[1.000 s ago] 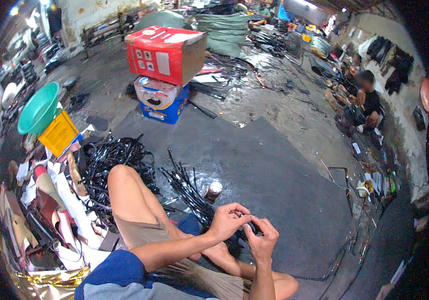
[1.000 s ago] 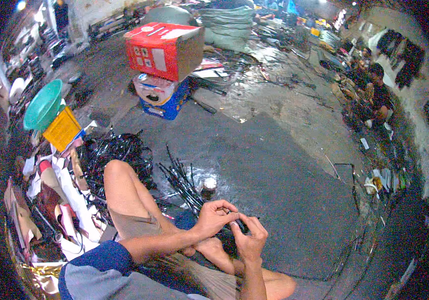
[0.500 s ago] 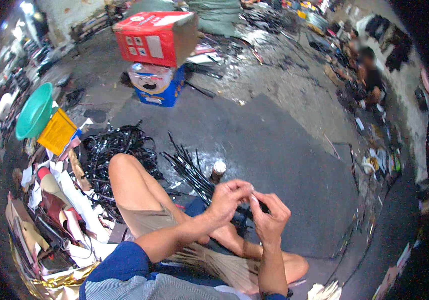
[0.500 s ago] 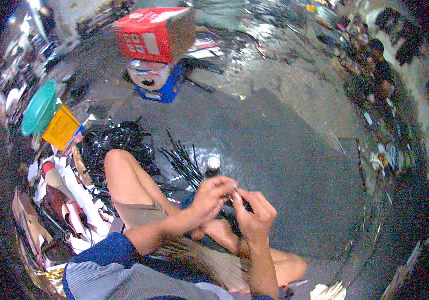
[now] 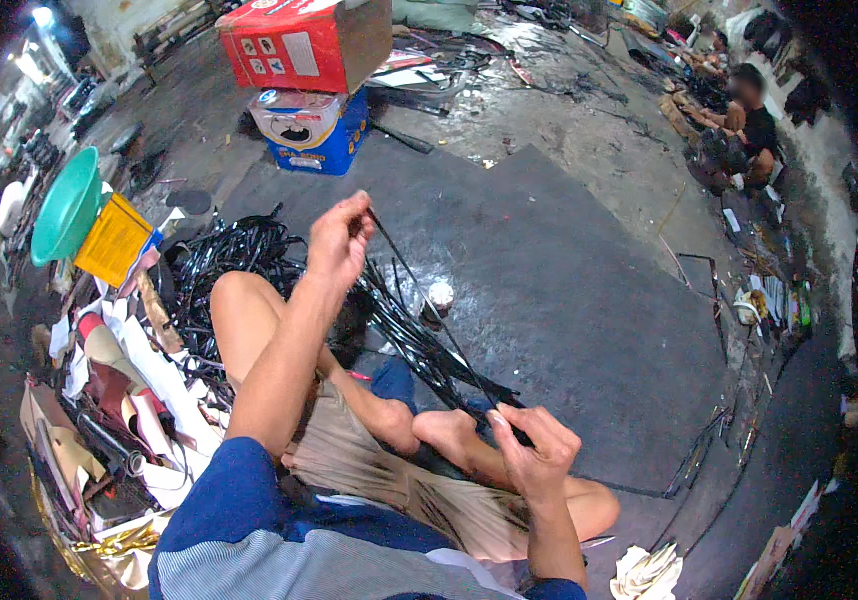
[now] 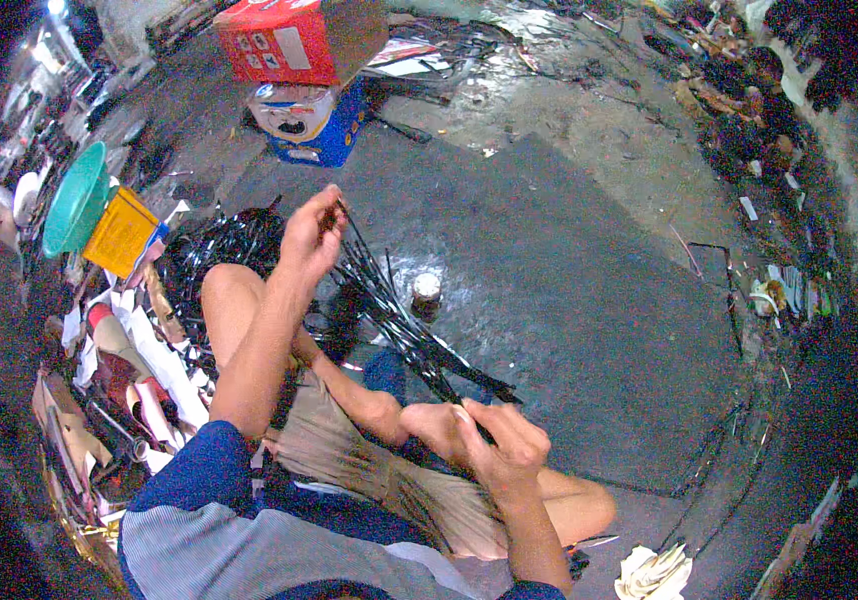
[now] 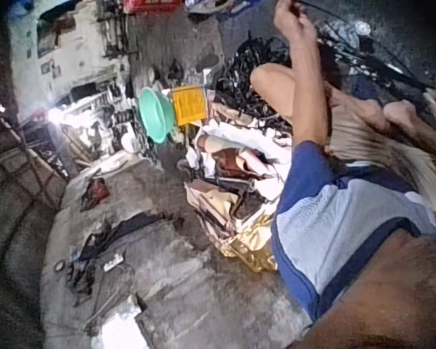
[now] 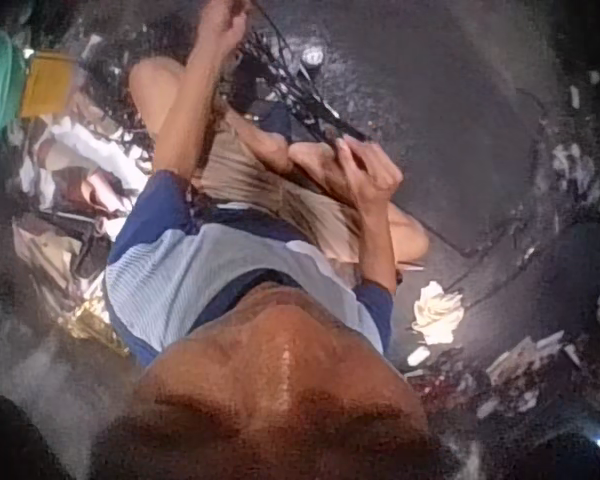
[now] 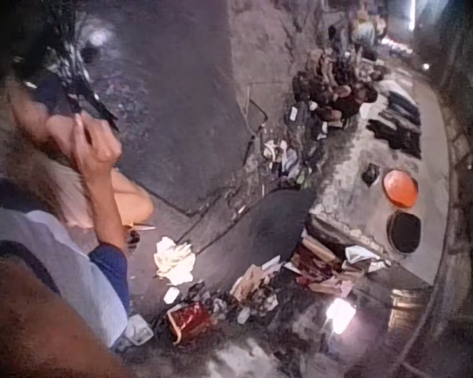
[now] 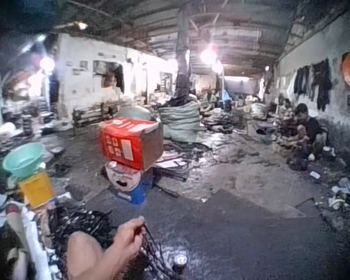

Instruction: The person sits on the floor and repeatedly strips the outer insulation from black wires using a small handheld tool. They place the stripped wires on the floor in a neat row and continue processing additional wires from a pile nearby.

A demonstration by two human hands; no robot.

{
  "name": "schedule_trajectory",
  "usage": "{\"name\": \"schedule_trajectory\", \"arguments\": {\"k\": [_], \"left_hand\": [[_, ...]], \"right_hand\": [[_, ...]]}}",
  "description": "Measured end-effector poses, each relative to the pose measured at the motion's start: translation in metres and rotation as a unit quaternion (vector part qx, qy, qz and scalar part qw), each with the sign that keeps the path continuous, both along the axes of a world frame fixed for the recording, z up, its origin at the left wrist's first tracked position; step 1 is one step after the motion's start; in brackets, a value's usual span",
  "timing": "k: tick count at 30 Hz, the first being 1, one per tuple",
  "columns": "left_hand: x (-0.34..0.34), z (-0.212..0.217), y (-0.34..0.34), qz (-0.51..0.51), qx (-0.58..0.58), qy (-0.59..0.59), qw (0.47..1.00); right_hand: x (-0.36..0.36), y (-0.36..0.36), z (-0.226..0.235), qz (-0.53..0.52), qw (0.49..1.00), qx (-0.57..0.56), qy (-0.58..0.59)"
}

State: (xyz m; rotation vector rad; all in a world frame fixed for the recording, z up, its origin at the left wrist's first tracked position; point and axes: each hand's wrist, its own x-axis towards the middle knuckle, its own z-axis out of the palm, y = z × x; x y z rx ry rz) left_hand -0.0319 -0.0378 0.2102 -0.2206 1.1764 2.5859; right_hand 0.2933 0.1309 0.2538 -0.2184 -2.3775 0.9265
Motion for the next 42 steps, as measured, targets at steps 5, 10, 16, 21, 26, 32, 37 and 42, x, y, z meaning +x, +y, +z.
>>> {"name": "schedule_trajectory", "arguments": {"k": [5,10,16,21,26,32,37,42], "left_hand": [[-0.071,-0.072,-0.050,0.036,-0.042,-0.057,0.997],[-0.078,-0.151,-0.037,-0.012,-0.118,-0.118,0.986],[-0.109,-0.220,-0.092,-0.129,-0.164,-0.100,0.973],[-0.085,-0.245,-0.073,-0.114,-0.299,-0.057,0.946],[-0.093,-0.219,-0.083,-0.133,-0.541,-0.171,0.813],[-0.109,-0.229,-0.068,-0.157,-0.577,0.013,0.801],[-0.110,-0.217,-0.102,-0.210,-0.588,0.140,0.768],[-0.057,-0.148,-0.040,-0.175,-0.615,0.280,0.716]], "right_hand": [[0.043,0.009,-0.016,0.013,0.996,-0.030,-0.088],[0.073,0.023,-0.035,0.025,0.987,-0.068,-0.145],[0.104,0.047,-0.070,0.049,0.976,-0.093,-0.189],[0.131,0.068,-0.112,-0.018,0.954,0.030,-0.297],[0.183,0.207,-0.151,-0.379,0.880,-0.110,-0.266],[0.335,0.363,-0.204,-0.668,0.701,-0.050,-0.245],[0.360,0.421,-0.248,-0.681,0.675,-0.099,-0.267],[0.416,0.428,-0.257,-0.643,0.630,0.051,-0.432]]}}
